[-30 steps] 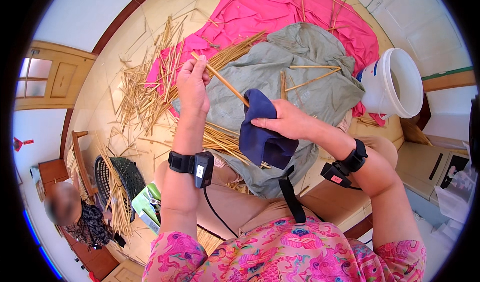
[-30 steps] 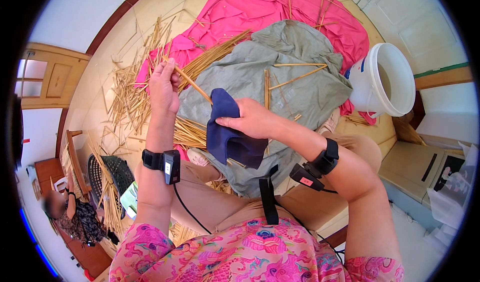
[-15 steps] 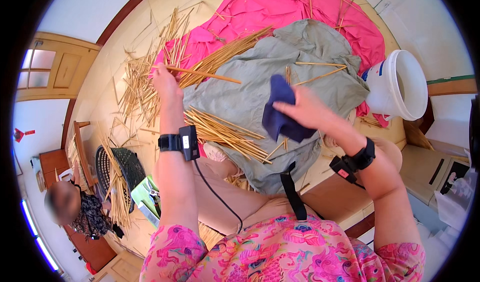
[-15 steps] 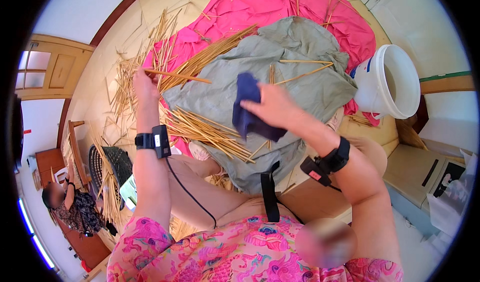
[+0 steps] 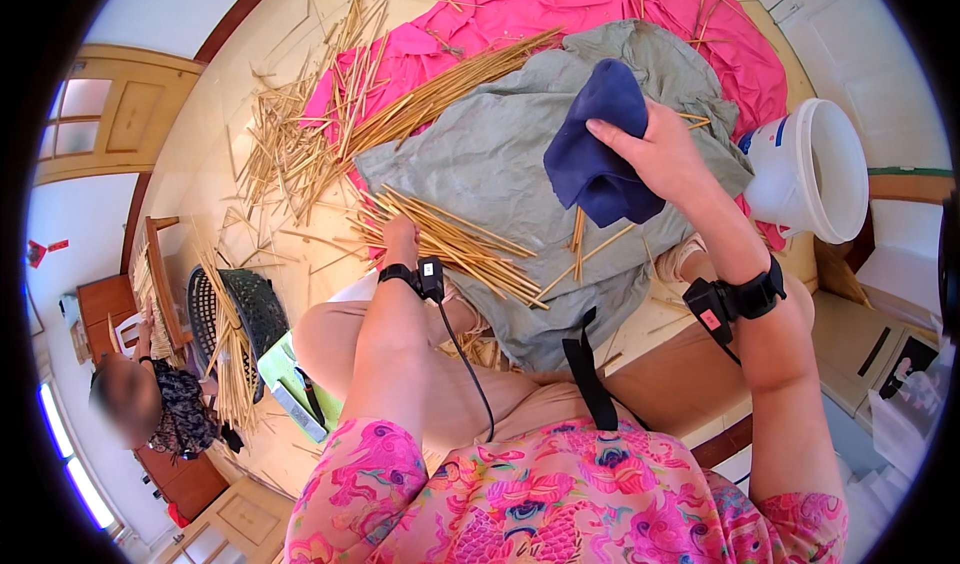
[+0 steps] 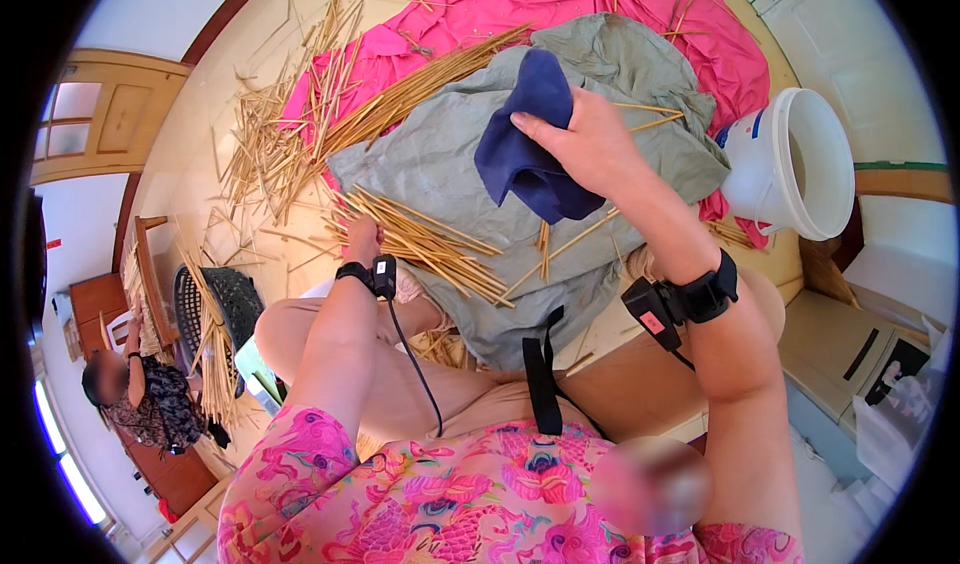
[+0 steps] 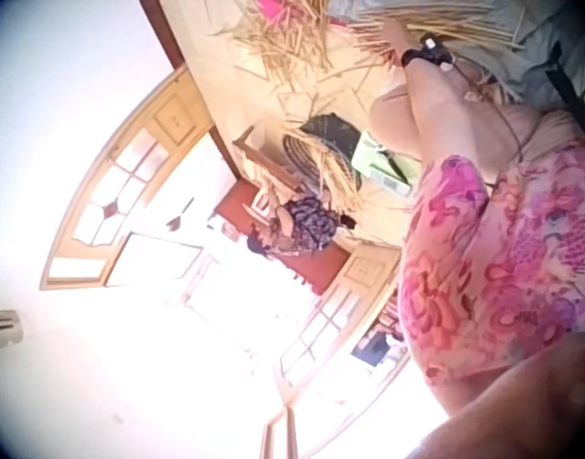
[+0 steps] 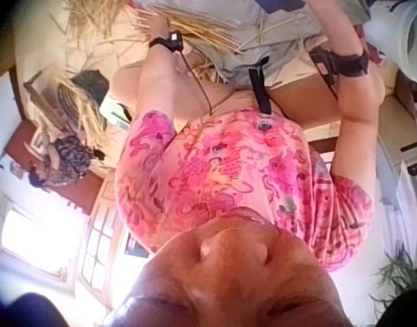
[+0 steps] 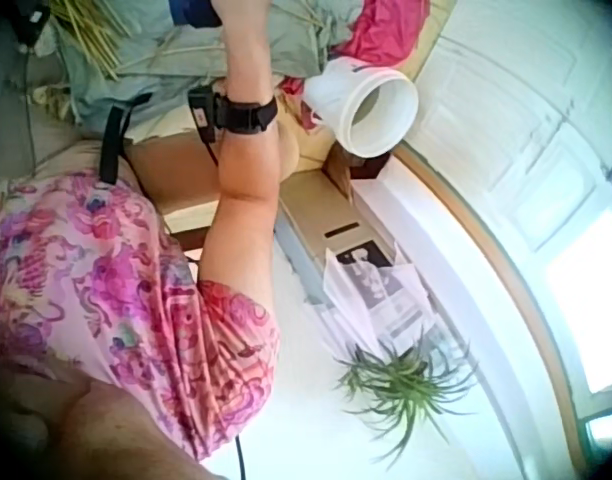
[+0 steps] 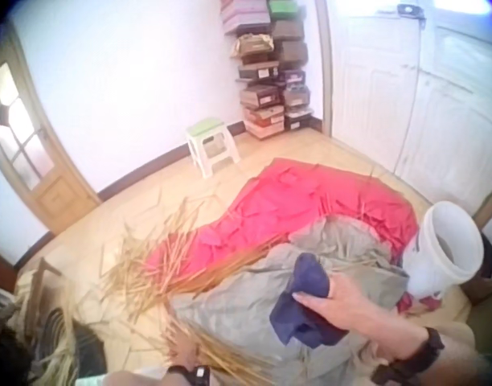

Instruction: The person wipes individual bamboo sticks with a blue cloth, then gathers them into a bundle. The person then lifts a woven bamboo mat and places it on the floor.

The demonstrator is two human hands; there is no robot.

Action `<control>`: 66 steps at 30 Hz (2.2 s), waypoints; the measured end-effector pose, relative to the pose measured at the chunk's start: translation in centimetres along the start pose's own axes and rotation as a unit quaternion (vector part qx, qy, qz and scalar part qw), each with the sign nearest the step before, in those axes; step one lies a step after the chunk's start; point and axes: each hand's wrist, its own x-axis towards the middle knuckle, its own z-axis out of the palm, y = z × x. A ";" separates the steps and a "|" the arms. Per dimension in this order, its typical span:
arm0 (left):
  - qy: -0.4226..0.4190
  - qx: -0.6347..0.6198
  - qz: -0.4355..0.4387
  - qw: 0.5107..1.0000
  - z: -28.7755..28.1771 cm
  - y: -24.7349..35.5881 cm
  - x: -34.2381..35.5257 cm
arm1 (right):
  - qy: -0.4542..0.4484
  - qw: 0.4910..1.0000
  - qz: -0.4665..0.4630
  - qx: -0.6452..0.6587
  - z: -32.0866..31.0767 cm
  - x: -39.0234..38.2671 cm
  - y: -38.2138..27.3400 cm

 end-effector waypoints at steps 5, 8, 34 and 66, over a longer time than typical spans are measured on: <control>-0.003 0.084 0.007 0.996 -0.6 -5.2 3.7 | 0.026 0.999 0.017 0.028 -0.5 0.7 0.1; 0.052 0.091 0.049 0.993 -0.2 -6.5 4.7 | 0.039 0.999 0.030 0.011 -1.2 1.1 -0.2; -0.364 0.372 0.139 0.843 19.0 -8.7 -2.3 | 0.256 0.935 0.047 0.241 -8.4 0.2 -1.3; -0.503 0.316 0.042 0.803 22.3 -6.1 -9.6 | 0.290 0.880 0.031 0.375 -11.5 -1.9 -2.0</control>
